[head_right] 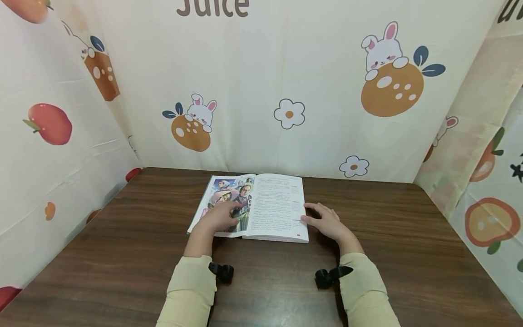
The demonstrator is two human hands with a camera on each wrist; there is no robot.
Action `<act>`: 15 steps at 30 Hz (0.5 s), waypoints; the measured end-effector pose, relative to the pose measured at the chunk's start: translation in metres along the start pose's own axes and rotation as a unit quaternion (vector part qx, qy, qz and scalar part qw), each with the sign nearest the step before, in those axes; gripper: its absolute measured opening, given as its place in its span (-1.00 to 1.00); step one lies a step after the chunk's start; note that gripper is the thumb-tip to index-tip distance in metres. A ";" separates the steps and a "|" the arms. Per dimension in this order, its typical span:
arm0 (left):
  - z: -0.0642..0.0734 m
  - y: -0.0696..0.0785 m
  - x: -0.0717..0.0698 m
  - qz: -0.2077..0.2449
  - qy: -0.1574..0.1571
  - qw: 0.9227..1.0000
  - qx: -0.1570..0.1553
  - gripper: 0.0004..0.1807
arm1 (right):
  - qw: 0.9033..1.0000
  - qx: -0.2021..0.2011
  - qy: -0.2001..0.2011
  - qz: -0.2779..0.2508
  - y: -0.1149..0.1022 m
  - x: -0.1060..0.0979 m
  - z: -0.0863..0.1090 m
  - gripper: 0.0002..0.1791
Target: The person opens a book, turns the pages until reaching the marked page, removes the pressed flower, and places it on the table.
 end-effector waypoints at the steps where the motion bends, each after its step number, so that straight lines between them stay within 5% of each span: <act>1: 0.000 0.000 0.000 -0.008 0.000 1.000 -0.003 -0.48 | 1.000 0.000 -0.001 0.000 0.000 0.000 0.000 -0.29; 9: 0.000 0.000 0.002 -0.024 -0.013 0.999 -0.017 -0.46 | 1.000 0.000 -0.011 0.011 0.001 0.002 0.000 -0.23; 15: 0.000 0.005 -0.001 0.000 -0.007 1.000 0.003 -0.44 | 0.998 -0.051 -0.031 0.012 -0.003 0.003 0.003 -0.12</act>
Point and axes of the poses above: each hand's wrist, its own z-axis away from the middle knuckle, its own x-axis out of the palm, y = z × x, the point moved 9 cm from there along -z, towards the middle knuckle, and after that the axes turned 1 degree about x, right-handed, at the moved point
